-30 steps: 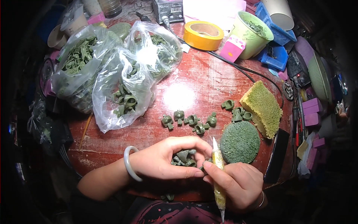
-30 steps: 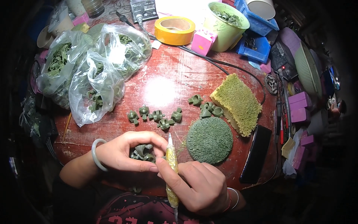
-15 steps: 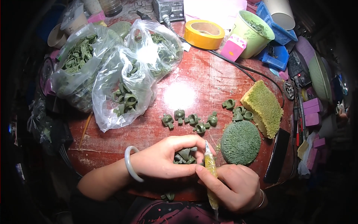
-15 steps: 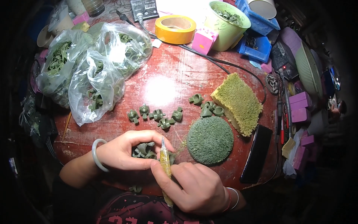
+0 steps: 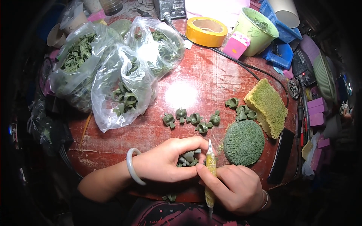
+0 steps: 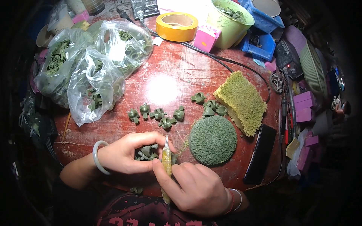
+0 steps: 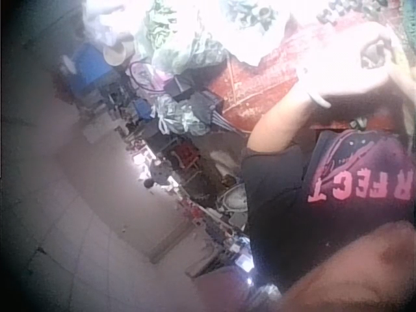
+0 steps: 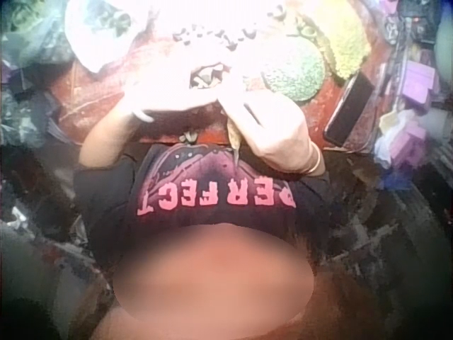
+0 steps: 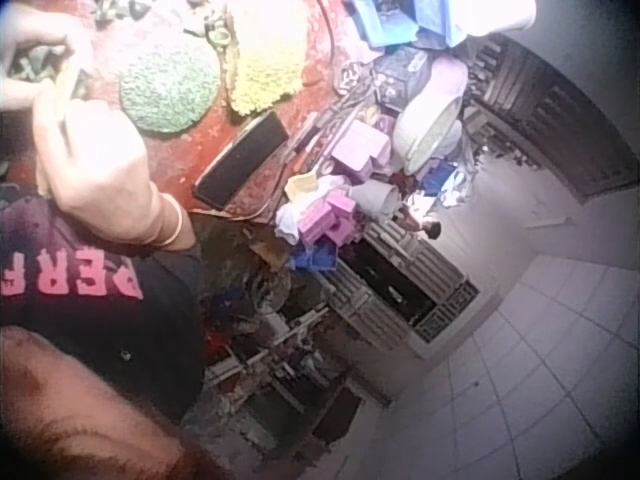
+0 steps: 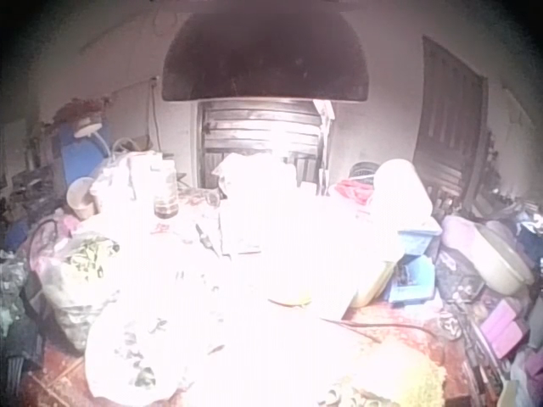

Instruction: Applying glue to the interior of small green plastic components using a glue tube.

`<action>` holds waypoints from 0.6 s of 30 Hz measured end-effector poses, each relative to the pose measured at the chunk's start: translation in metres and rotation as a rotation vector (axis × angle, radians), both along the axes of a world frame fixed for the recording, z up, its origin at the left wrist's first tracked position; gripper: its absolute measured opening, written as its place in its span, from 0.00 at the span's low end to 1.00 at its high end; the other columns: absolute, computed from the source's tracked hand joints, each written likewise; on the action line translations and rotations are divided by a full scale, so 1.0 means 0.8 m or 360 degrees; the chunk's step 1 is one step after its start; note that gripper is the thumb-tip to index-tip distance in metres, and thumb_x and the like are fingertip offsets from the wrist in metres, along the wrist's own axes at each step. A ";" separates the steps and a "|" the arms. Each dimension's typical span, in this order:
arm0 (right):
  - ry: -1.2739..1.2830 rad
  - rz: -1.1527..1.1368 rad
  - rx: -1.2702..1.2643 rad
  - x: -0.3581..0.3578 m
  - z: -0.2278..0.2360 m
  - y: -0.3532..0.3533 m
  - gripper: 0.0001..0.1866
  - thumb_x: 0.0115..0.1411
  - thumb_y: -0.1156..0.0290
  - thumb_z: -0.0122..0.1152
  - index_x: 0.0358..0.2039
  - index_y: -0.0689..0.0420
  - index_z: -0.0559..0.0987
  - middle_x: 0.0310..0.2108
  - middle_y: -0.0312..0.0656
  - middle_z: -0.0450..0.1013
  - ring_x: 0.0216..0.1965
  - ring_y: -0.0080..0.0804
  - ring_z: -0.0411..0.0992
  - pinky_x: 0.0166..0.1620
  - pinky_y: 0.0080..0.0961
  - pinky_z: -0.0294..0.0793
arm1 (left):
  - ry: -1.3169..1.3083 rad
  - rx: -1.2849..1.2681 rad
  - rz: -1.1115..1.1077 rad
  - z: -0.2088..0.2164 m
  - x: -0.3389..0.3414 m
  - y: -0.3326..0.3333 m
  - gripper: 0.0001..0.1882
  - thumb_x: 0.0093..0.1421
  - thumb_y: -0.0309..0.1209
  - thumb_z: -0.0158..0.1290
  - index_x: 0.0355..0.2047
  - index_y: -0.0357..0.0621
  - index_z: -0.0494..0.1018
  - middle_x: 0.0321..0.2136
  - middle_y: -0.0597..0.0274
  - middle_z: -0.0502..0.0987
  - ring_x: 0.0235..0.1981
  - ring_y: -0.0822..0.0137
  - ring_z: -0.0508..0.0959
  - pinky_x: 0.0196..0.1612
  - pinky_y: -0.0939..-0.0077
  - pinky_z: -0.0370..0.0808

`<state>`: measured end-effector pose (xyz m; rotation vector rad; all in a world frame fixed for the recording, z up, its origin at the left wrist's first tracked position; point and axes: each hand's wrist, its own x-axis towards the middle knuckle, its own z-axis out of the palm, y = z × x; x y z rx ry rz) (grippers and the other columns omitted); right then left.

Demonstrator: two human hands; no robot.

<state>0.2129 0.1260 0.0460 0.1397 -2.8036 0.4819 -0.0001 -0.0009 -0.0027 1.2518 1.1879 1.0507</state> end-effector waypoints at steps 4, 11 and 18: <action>-0.0006 0.0010 -0.0010 0.000 0.000 0.000 0.23 0.61 0.70 0.63 0.56 0.65 0.82 0.26 0.34 0.65 0.24 0.24 0.68 0.26 0.22 0.66 | -0.0008 0.0222 0.0108 -0.006 0.006 0.001 0.20 0.63 0.21 0.59 0.55 0.38 0.72 0.37 0.60 0.79 0.40 0.70 0.79 0.48 0.70 0.78; -0.0017 0.0011 0.0002 0.000 0.000 0.001 0.24 0.60 0.70 0.63 0.57 0.65 0.82 0.26 0.34 0.65 0.24 0.24 0.68 0.26 0.22 0.66 | -0.0024 0.0195 0.0101 -0.006 0.005 0.001 0.20 0.62 0.21 0.59 0.55 0.37 0.72 0.37 0.60 0.79 0.40 0.70 0.79 0.48 0.70 0.78; 0.0009 0.0004 -0.0004 0.000 -0.002 0.001 0.25 0.59 0.71 0.63 0.57 0.64 0.82 0.26 0.34 0.65 0.24 0.24 0.68 0.25 0.22 0.66 | -0.0020 0.0208 0.0111 -0.007 0.006 0.000 0.21 0.62 0.21 0.59 0.56 0.37 0.72 0.38 0.60 0.80 0.41 0.70 0.79 0.49 0.70 0.78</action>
